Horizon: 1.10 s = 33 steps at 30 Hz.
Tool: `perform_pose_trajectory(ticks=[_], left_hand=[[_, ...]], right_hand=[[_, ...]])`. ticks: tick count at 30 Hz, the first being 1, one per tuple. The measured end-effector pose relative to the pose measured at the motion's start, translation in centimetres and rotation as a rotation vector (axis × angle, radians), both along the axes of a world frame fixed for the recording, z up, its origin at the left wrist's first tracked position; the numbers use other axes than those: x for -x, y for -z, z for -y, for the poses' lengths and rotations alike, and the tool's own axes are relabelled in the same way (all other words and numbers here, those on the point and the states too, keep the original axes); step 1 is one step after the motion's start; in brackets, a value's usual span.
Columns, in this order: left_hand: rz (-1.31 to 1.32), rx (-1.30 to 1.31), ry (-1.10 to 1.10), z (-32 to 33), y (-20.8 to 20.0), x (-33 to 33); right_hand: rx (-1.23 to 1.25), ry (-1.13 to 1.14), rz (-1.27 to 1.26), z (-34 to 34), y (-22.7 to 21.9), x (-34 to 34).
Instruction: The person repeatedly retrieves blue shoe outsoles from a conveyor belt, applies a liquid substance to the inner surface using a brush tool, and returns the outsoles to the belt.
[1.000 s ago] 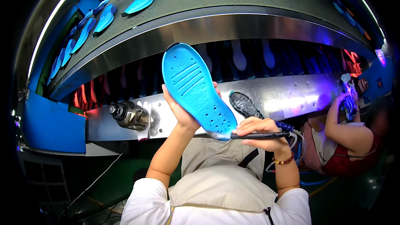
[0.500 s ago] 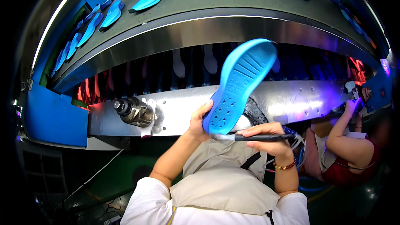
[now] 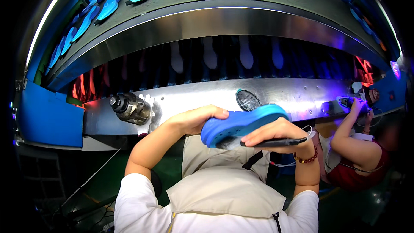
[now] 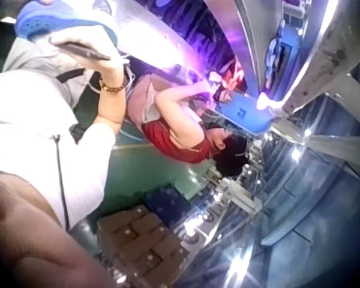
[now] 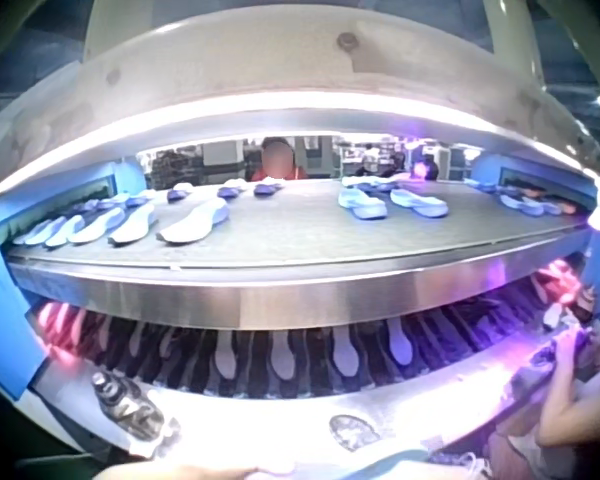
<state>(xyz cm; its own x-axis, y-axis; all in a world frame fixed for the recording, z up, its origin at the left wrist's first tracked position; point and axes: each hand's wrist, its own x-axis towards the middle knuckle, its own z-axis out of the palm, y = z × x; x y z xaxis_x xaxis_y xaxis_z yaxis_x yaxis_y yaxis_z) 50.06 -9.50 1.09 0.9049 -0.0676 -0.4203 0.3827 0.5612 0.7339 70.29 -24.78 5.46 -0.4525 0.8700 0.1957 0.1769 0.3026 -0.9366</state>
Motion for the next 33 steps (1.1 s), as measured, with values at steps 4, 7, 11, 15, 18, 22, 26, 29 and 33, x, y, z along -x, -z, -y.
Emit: perform_pose_trajectory(ticks=[4,7,11,15,18,22,26,29,33], left_hand=[[-0.038,0.064,-0.081,-0.3,0.3,1.0],[0.026,0.097,-0.106,-0.2,-0.4,1.1],[0.016,0.007,-0.197,-0.6,-0.4,2.2],[0.052,0.024,-0.285,-1.3,0.0,2.8],[0.065,-0.012,-0.354,-1.7,-0.4,3.5],[0.374,0.539,-0.449,-3.2,2.5,3.7],[0.603,0.549,-0.768,1.7,4.4,-2.6],[0.535,0.653,-0.68,2.7,4.9,-3.8],[0.358,0.508,-0.807,1.6,4.9,-3.1]], right_hand=[[0.008,-0.018,0.131,0.5,-0.9,-1.6],[0.048,0.15,-0.037,0.0,0.9,-1.2],[0.035,0.051,0.1,1.0,1.1,-1.8],[0.055,0.408,-0.092,0.3,2.6,-1.8],[0.106,0.356,-0.092,1.0,3.3,-1.6],[-0.026,0.316,-0.116,1.6,1.1,-0.8],[0.102,0.669,-0.168,-0.3,1.6,1.1],[0.162,0.713,-0.174,-1.4,4.0,1.8],[-0.264,0.477,0.182,0.2,3.2,3.8]])
